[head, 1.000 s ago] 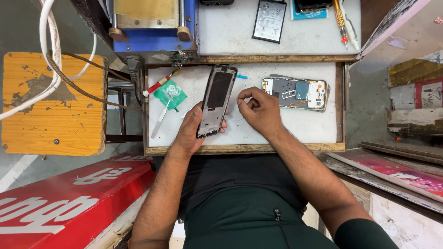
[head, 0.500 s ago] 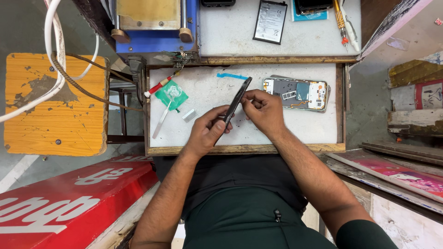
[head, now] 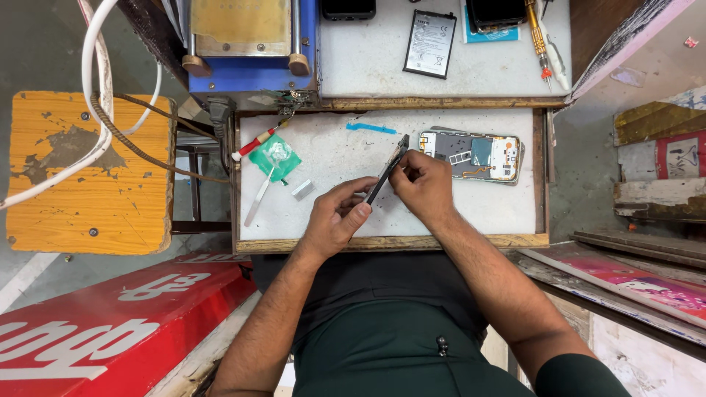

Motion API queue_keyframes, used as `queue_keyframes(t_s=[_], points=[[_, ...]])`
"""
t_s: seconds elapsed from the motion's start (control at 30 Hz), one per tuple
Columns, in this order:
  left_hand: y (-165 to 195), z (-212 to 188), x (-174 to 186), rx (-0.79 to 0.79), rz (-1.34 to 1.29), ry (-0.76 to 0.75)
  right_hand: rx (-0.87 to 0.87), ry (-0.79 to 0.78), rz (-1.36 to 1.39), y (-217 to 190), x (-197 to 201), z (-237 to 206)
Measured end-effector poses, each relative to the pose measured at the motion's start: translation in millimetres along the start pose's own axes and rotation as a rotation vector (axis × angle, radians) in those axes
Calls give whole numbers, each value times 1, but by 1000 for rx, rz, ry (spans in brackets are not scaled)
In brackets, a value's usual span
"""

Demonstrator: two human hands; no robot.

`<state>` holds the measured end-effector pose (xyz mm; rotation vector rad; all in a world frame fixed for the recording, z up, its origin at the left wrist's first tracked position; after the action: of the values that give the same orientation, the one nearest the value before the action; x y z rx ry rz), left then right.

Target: The person removes a battery from a disassembled smartphone and places it on the workbench. They then pick up the phone frame, separate the screen assembly, and use a metal spudger to pry and lift the screen from the frame. The person continues to work on detaching the screen assembly from the phone body.

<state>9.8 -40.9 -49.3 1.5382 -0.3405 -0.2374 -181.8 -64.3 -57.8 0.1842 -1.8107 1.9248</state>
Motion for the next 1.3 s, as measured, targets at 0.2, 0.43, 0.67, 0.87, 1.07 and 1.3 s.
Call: queue_keyframes(t_s=[0.2,0.43,0.67,0.87,1.07,1.3], points=[[-19,0,5,111,-284,-98,-140,-7,342,0,3,3],[-17,3,6,97,-268,-139,-291,-145,477,0,15,18],[4,-5,-1,-14,73,-27,-218,-179,344,-8,24,19],[27,-11,-15,-221,361,51,-129,-108,96,-13,35,20],[42,-8,-10,-203,452,24,-93,-180,133,-11,34,19],[57,-8,8,-200,714,12,-166,-218,347,-1,20,15]])
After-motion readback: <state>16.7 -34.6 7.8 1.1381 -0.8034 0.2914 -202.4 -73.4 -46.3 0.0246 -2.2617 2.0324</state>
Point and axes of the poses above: each hand's wrist, its own z-axis towards the middle knuckle, its own x-axis out of the back of the hand, y = z × x, the point moved 7 cm from there along z, towards the middle knuckle, and after that the axes turned 6 degrees about y, right-handed, at the moved point
